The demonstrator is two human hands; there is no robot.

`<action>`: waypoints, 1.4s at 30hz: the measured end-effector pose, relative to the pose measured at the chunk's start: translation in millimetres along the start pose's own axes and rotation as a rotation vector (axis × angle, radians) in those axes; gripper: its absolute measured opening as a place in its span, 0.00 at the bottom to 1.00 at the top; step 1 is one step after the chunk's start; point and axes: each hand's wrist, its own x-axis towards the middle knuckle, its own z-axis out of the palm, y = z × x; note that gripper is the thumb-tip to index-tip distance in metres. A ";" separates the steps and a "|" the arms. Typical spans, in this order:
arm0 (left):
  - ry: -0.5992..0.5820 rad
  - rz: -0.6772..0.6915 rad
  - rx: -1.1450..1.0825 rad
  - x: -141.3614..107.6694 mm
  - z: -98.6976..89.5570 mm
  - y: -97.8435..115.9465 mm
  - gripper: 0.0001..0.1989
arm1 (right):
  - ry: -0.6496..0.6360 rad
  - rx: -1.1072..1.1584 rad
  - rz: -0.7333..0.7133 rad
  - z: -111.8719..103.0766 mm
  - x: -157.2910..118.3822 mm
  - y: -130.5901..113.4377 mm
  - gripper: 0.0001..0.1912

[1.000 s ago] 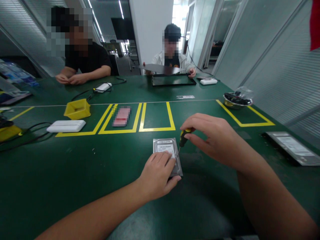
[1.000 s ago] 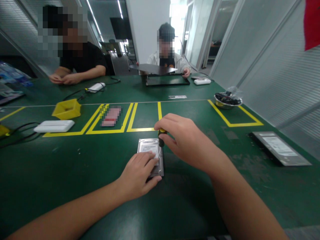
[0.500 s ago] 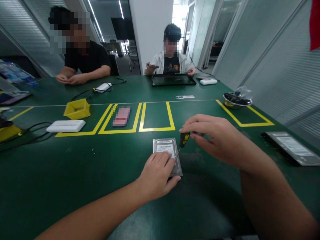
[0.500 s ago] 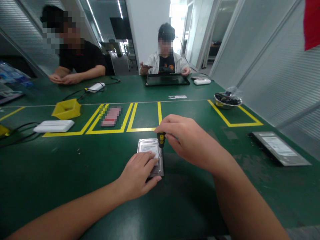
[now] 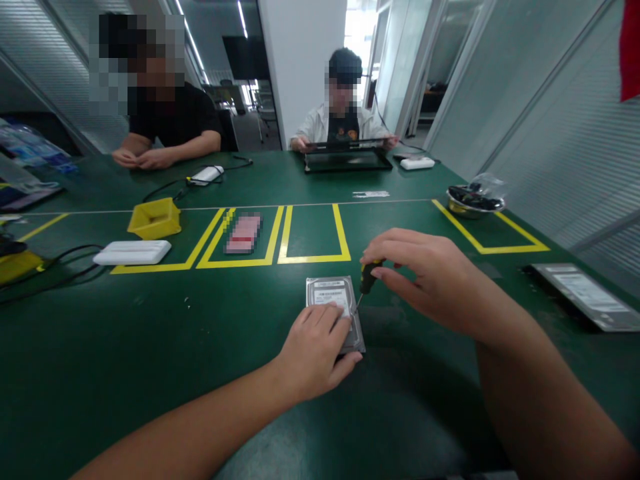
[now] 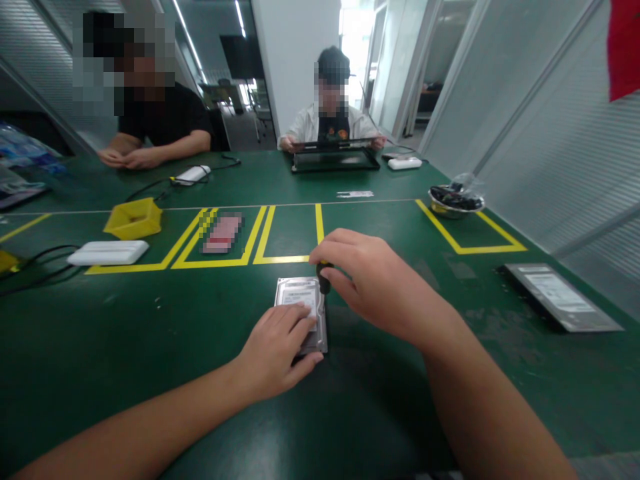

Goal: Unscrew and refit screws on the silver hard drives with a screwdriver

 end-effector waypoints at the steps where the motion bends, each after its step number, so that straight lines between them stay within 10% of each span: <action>1: -0.002 -0.001 -0.001 0.0 0.0 -0.1 0.22 | 0.003 0.004 -0.008 -0.2 -0.6 0.6 0.09; 42: -0.007 -0.004 0.010 0.0 0.7 0.8 0.22 | 0.010 -0.028 -0.052 5.8 1.9 -0.9 0.06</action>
